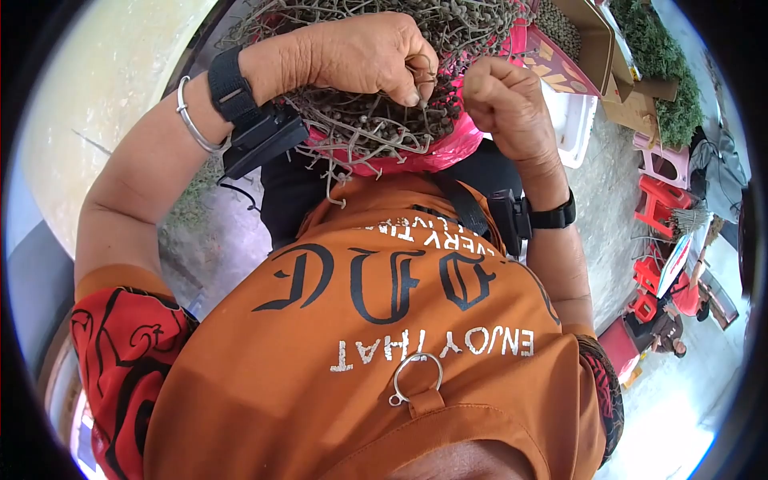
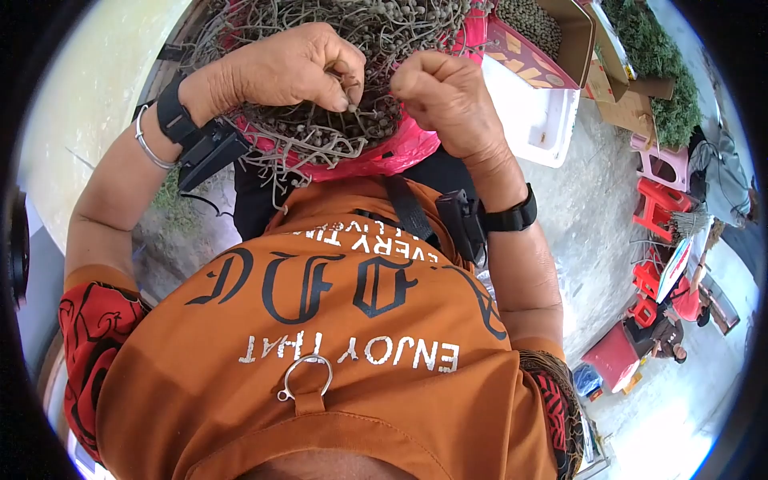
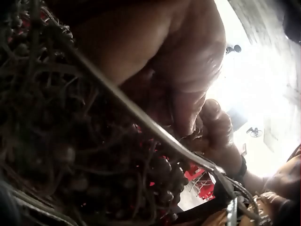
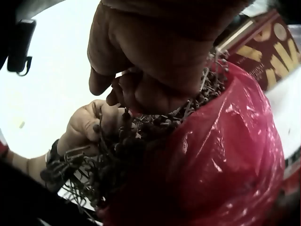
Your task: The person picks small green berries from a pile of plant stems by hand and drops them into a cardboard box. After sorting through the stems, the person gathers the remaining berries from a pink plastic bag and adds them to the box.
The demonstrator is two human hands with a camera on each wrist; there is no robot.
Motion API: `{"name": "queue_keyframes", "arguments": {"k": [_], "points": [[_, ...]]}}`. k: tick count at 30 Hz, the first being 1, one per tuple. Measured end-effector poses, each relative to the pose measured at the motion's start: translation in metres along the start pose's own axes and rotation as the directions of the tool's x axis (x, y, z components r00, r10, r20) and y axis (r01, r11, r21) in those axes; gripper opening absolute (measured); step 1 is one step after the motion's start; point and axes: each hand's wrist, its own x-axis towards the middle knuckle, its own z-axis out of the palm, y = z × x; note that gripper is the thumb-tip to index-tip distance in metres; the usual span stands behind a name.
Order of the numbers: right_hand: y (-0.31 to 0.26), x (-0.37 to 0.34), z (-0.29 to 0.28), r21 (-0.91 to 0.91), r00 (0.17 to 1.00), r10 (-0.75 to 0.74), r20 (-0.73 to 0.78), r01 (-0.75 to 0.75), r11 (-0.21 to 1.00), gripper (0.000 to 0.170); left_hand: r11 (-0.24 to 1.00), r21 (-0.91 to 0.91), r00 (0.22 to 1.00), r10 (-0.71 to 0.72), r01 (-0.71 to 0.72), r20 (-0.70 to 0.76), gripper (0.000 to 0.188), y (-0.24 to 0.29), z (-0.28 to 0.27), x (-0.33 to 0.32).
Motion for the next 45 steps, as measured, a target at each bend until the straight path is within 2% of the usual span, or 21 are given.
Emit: {"name": "queue_keyframes", "arguments": {"k": [2,3,6,7,10,11,14,20,22,24,27,28,30,31,32,33,34,35,38,43,45], "points": [[-0.006,-0.002,0.01,-0.34,0.998,-0.055,0.017,0.057,0.939,0.02,0.999,0.027,0.999,-0.045,0.045,0.005,0.012,0.005,0.0,0.0],[-0.01,-0.002,0.015,-0.342,0.998,-0.055,0.015,0.057,0.938,0.02,0.997,0.04,0.998,-0.068,0.067,0.008,0.013,0.007,0.0,0.0],[-0.018,-0.001,0.029,-0.772,0.99,-0.109,0.087,0.136,0.621,0.022,0.996,-0.005,0.996,-0.085,0.085,0.005,0.014,0.003,0.003,0.003],[-0.02,0.0,0.03,-0.77,0.99,-0.11,0.088,0.138,0.623,0.022,0.995,-0.028,0.995,-0.1,0.1,0.004,0.014,0.004,0.003,0.005],[-0.021,0.001,0.034,-0.874,0.978,-0.193,0.078,0.161,0.459,0.018,0.991,-0.111,0.998,-0.07,0.069,-0.005,0.014,0.003,0.003,0.005],[-0.02,0.002,0.032,-0.873,0.978,-0.191,0.08,0.161,0.46,0.018,0.987,-0.154,0.998,-0.055,0.052,-0.011,0.014,0.003,0.003,0.004],[-0.015,0.0,0.024,-0.724,0.987,-0.156,0.019,0.122,0.679,0.014,0.992,-0.118,0.999,-0.04,0.037,-0.024,0.015,0.007,0.003,0.005],[-0.021,-0.003,0.029,-0.783,0.954,-0.298,0.029,0.207,0.587,0.009,0.987,-0.159,0.999,-0.029,0.035,0.043,0.014,0.0,0.012,0.003],[-0.022,-0.003,0.031,-0.823,0.927,-0.368,0.073,0.264,0.503,0.007,0.972,-0.234,0.997,-0.051,0.035,-0.065,0.013,0.0,0.019,0.004],[-0.023,-0.002,0.029,-0.801,0.933,-0.34,0.12,0.293,0.523,0.008,0.962,-0.272,0.991,-0.065,0.031,-0.119,0.013,0.0,0.02,0.004],[-0.026,-0.002,0.025,-0.752,0.933,-0.291,0.212,0.346,0.561,0.011,1.0,-0.019,1.0,0.005,-0.005,0.001,0.016,0.001,0.012,0.004],[-0.028,-0.006,0.023,-0.667,0.968,-0.163,0.192,0.251,0.701,0.011,1.0,-0.019,1.0,0.007,-0.007,0.001,0.016,0.002,0.009,0.006],[-0.032,-0.013,0.022,-0.456,0.973,0.106,0.207,-0.001,0.89,0.012,0.984,0.165,0.996,0.059,-0.068,0.06,0.009,0.002,0.002,0.008],[-0.034,-0.016,0.019,-0.456,0.971,0.109,0.211,0.0,0.89,0.012,0.962,0.254,0.993,0.079,-0.1,0.09,0.006,0.003,-0.001,0.007],[-0.037,-0.018,0.015,-0.282,0.979,0.058,0.193,-0.001,0.959,0.011,0.963,0.254,0.993,0.076,-0.096,0.085,0.006,0.005,-0.004,0.004],[-0.04,-0.023,0.01,-0.094,0.988,0.011,0.157,0.004,0.996,0.01,0.986,0.165,0.999,0.019,-0.023,0.028,0.008,0.009,-0.007,0.0],[-0.042,-0.029,0.003,0.095,0.994,-0.033,0.103,0.023,0.995,0.009,0.996,0.076,0.999,-0.038,0.039,-0.016,0.01,0.012,-0.01,-0.001],[-0.043,-0.032,-0.006,0.094,0.995,-0.039,0.089,0.031,0.995,0.009,0.995,-0.015,0.994,-0.096,0.095,-0.054,0.012,0.015,-0.012,0.001],[-0.039,-0.02,-0.033,0.448,0.995,0.04,-0.092,0.006,0.894,0.006,1.0,-0.006,0.998,-0.005,0.004,-0.063,0.008,0.006,-0.004,0.004],[-0.006,-0.021,-0.038,0.363,0.994,0.027,-0.103,0.013,0.932,0.009,0.99,-0.013,0.99,0.138,-0.139,-0.018,0.008,0.006,-0.005,-0.001],[0.001,-0.021,-0.034,0.143,0.997,0.048,-0.059,-0.04,0.989,0.012,0.99,-0.013,0.99,0.143,-0.143,0.001,0.009,0.006,-0.007,-0.002]]}}
